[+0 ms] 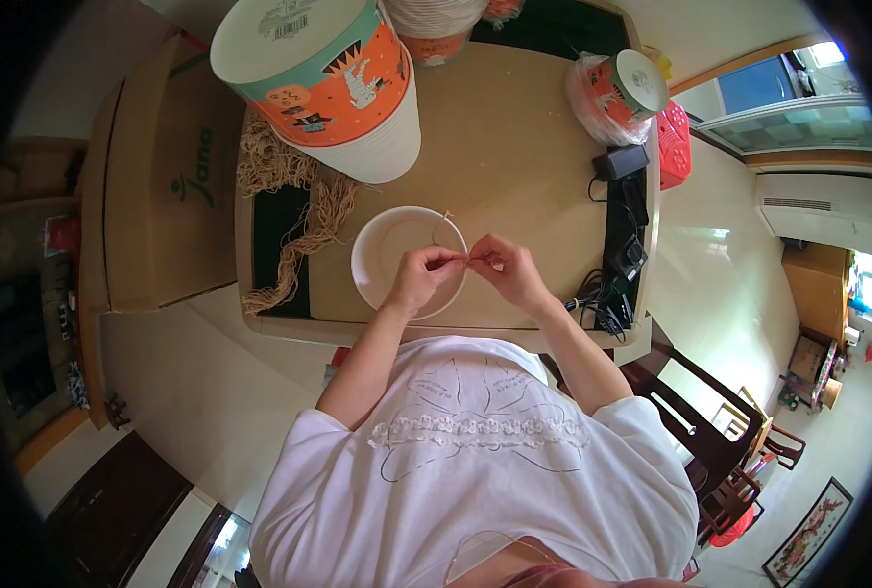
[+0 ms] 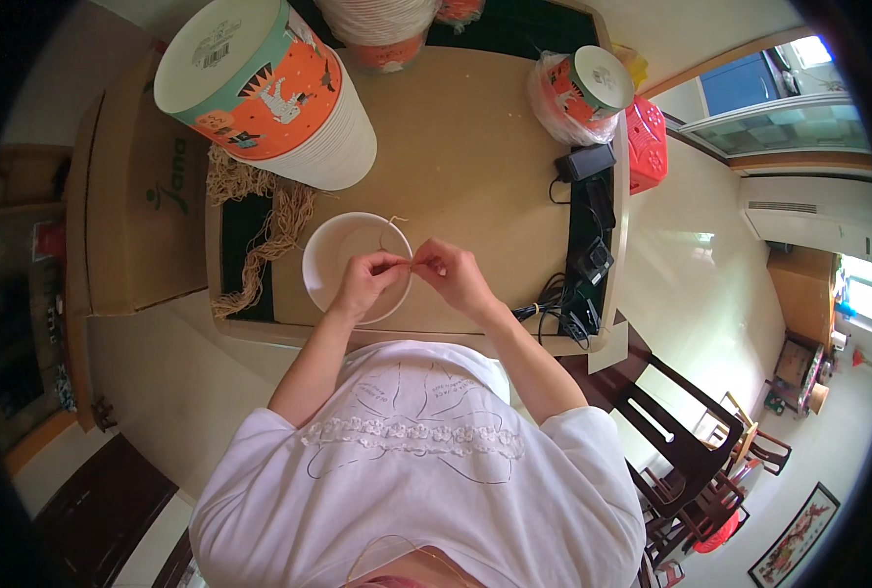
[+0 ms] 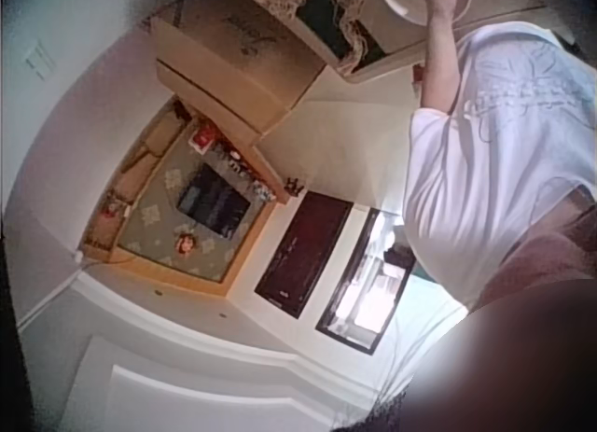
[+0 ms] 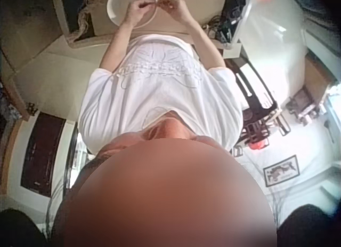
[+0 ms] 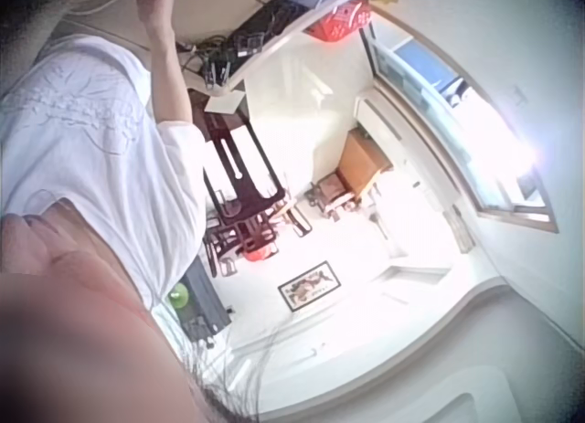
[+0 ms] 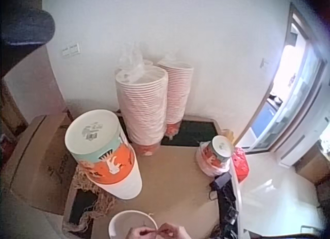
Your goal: Threading a string handle through a hole in a paper bowl to assemble packaging.
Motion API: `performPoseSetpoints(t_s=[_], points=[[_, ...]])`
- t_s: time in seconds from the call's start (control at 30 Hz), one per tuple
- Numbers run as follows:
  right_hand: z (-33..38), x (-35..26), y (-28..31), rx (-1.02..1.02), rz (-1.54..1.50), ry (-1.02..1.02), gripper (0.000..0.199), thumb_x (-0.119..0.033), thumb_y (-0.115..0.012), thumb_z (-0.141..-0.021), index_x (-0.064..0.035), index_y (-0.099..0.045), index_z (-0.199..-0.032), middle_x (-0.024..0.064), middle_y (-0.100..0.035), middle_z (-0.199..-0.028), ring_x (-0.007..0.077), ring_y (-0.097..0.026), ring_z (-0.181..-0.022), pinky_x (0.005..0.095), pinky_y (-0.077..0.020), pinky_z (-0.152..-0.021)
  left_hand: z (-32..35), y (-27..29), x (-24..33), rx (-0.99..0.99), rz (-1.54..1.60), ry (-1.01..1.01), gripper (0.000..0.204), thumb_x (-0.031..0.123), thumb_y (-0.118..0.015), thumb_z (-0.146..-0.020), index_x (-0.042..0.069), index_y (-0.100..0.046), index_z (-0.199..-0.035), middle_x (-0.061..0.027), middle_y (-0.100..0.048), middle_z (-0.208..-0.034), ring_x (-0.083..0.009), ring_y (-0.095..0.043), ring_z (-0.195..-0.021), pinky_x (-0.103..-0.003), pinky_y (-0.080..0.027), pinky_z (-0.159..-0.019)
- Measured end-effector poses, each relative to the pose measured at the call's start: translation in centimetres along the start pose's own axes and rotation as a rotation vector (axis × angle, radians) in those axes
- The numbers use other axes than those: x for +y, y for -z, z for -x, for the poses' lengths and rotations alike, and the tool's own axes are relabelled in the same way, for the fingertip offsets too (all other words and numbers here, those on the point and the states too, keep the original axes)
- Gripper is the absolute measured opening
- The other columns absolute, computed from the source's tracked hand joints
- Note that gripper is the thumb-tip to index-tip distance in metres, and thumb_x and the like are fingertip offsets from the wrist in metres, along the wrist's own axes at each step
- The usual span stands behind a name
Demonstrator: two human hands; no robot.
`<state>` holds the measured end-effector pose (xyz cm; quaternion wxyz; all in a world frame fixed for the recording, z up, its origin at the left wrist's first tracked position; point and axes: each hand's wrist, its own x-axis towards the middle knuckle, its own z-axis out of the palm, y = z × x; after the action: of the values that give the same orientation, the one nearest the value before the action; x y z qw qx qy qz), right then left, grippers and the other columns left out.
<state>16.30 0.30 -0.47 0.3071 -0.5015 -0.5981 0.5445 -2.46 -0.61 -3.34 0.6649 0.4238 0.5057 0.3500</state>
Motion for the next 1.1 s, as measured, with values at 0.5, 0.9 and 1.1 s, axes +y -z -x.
performPoseSetpoints(t_s=[0.5,0.9,1.1], points=[[0.2,1.8,-0.5,-0.064,-0.635,-0.333,0.01,-0.012,-0.063,-0.091,-0.0052,-0.055,-0.09,-0.0007,-0.058,-0.08,0.0077,-0.055,-0.071,0.0225,-0.0473,-0.066,-0.3,0.3,0.9,-0.047,-0.085,-0.046,0.01,0.006,-0.071,-0.081,0.001,-0.072,-0.09,-0.0031,-0.068,-0.082,-0.0085,-0.06,-0.077,-0.023,-0.048,-0.071],[0.2,1.5,-0.1,-0.003,-0.495,-0.2,0.01,-0.009,-0.06,-0.092,-0.0021,-0.058,-0.098,0.0019,-0.061,-0.087,0.0117,-0.059,-0.08,0.0251,-0.0497,-0.07,-0.3,-0.1,-0.8,0.016,-0.105,-0.095,0.008,0.007,-0.07,-0.081,0.001,-0.071,-0.087,-0.0017,-0.065,-0.078,-0.0065,-0.059,-0.071,-0.021,-0.047,-0.065],[-0.6,-1.0,0.8,-0.069,-0.033,-0.011,0.008,-0.001,-0.063,-0.085,-0.0009,-0.062,-0.093,0.0059,-0.062,-0.085,0.0152,-0.061,-0.078,0.0282,-0.0504,-0.071,-0.2,0.0,-0.9,0.0,-0.074,-0.095,0.007,0.004,-0.069,-0.082,0.0,-0.07,-0.088,-0.0004,-0.064,-0.08,-0.0062,-0.058,-0.075,-0.021,-0.047,-0.067]])
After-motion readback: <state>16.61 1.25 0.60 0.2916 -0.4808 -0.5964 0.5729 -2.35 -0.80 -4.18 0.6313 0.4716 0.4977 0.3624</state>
